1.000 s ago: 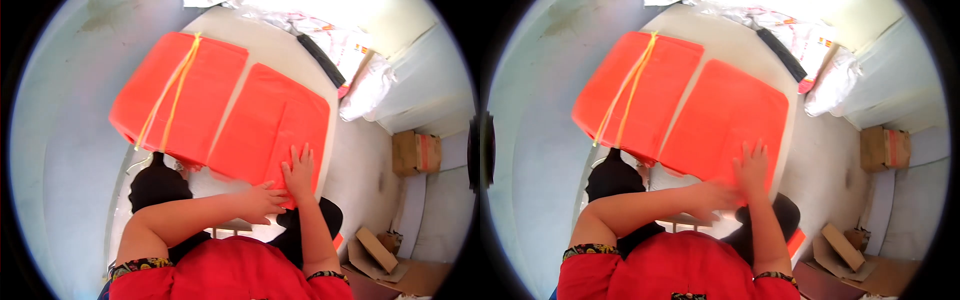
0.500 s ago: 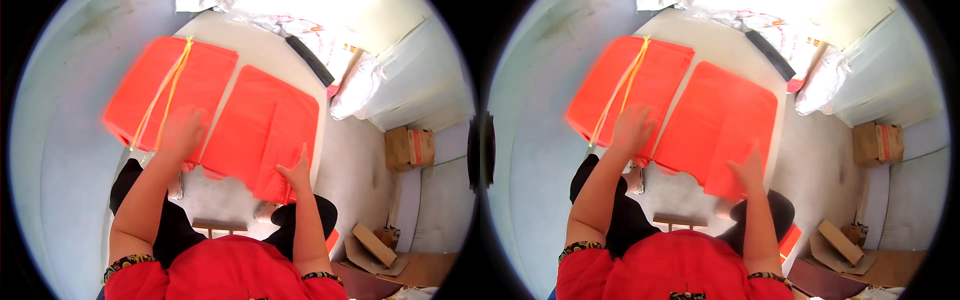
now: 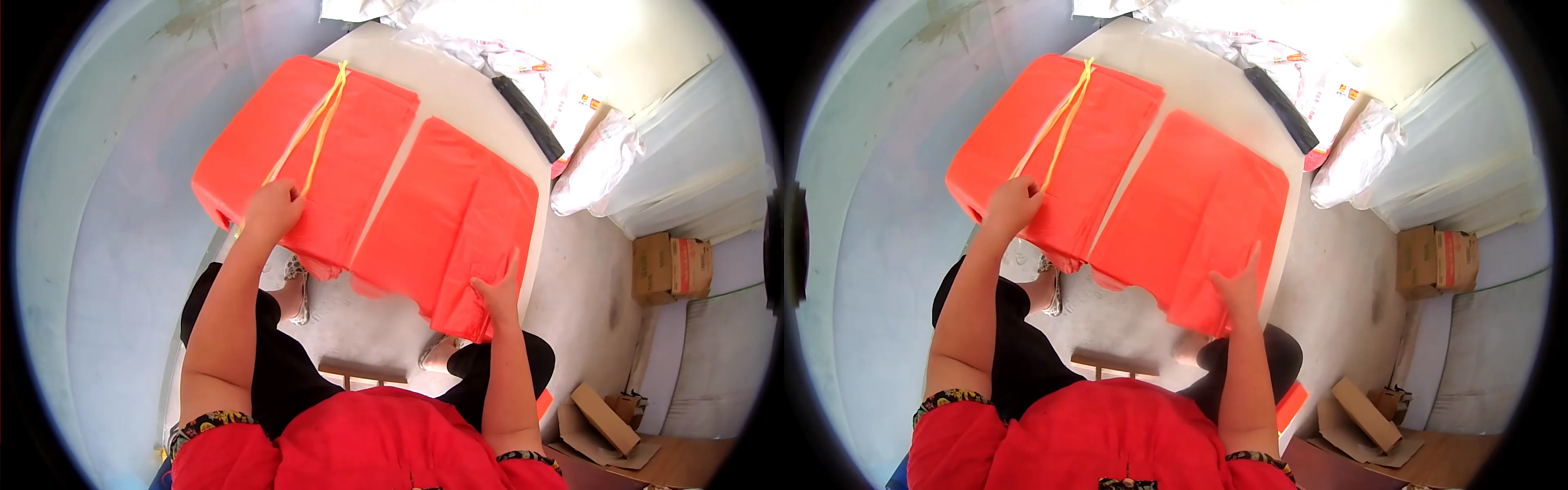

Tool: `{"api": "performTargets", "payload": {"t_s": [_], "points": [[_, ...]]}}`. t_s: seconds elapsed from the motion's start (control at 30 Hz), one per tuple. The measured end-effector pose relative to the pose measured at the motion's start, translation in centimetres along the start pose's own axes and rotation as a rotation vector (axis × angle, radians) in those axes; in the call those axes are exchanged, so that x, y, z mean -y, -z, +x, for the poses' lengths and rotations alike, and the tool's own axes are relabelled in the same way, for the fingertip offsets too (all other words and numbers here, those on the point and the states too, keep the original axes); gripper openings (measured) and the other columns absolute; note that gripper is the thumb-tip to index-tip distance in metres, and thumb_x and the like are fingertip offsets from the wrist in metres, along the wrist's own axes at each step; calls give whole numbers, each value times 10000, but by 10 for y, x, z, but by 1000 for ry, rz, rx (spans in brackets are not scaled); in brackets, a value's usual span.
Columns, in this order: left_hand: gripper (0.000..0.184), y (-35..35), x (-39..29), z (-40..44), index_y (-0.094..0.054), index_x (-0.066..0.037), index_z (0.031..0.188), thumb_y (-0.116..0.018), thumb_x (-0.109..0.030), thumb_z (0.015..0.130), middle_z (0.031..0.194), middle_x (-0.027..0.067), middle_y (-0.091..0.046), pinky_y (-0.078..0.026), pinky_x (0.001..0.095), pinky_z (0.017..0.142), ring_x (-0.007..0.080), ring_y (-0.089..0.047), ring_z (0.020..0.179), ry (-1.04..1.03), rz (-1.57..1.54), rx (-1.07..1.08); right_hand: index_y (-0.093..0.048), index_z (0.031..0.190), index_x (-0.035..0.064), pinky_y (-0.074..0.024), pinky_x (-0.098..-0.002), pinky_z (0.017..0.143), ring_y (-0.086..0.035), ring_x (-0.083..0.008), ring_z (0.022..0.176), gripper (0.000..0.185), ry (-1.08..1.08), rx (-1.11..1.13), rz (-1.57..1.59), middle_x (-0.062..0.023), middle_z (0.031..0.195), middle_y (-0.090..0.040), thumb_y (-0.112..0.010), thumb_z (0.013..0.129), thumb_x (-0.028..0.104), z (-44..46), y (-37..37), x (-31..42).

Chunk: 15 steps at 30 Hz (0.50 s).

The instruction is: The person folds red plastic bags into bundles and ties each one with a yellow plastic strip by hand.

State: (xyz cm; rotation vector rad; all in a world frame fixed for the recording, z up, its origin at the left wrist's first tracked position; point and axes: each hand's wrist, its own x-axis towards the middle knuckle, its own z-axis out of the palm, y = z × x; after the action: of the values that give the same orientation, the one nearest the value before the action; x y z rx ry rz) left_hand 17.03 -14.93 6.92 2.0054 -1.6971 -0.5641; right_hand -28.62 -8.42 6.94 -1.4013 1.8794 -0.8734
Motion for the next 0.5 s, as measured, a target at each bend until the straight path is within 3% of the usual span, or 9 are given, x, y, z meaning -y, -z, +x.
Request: {"api": "performTargets", "payload": {"t_s": [0.03,0.13,0.23,0.3,0.37,0.43,0.47,0.5], "points": [[211,1,-7,-1,-696,-4,895,-675,-212,919,881,135,-734,-562,413,732,310,-707,795,-20,-133,8,-64,1683,74,-572,-396,964,-604,-333,1267,1208,27,-16,2,-266,1554,-452,-846,762,106,0,0,-4],[106,-21,-20,5,-634,-41,932,-679,-137,937,838,58,-685,-465,272,586,123,-584,658,50,-765,266,-62,1684,69,-533,-424,1040,-563,-332,1325,1177,19,-2,127,-254,1581,-423,-826,788,83,5,-2,-20],[89,-41,-58,-15,-620,-57,985,-676,-120,957,875,21,-671,-423,220,567,62,-539,660,167,-1124,484,-161,1662,52,-522,-452,1062,-565,-338,1328,1017,-173,42,601,-229,1540,-472,-781,857,76,-2,-4,-4],[106,-57,-91,-35,-615,-60,988,-695,-121,954,866,21,-665,-441,234,570,76,-561,661,208,-1160,617,-269,1616,40,-530,-465,1055,-578,-338,1312,858,-348,145,1001,-209,1486,-525,-747,906,89,-17,-4,30],[127,-96,-110,-52,-608,-67,979,-714,-132,957,853,18,-665,-447,249,565,78,-580,683,113,-1119,691,-384,1546,32,-542,-476,1042,-591,-331,1295,687,-515,337,1382,-190,1422,-574,-715,949,108,-27,-4,52],[234,-130,-125,-66,-673,-40,1135,-719,-213,984,1056,42,-711,-554,311,730,122,-669,893,37,-911,833,-493,1437,-4,-570,-461,1023,-645,-305,1221,561,-518,298,1359,-166,1294,-661,-734,939,92,-31,-16,56],[258,-145,-130,-76,-671,-40,1186,-696,-217,1000,1113,45,-710,-553,319,788,127,-667,962,3,-1069,860,-548,1382,-21,-583,-454,1013,-671,-292,1184,500,-520,280,1349,-154,1229,-705,-744,934,84,-32,-22,58],[286,-159,-133,-87,-669,-39,1238,-673,-220,1016,1171,48,-709,-552,327,846,133,-666,1032,-30,-1227,882,-533,1383,3,-576,-448,1029,-659,-281,1203,489,-507,275,1304,-149,1281,-673,-732,941,63,-29,-31,49]]}}
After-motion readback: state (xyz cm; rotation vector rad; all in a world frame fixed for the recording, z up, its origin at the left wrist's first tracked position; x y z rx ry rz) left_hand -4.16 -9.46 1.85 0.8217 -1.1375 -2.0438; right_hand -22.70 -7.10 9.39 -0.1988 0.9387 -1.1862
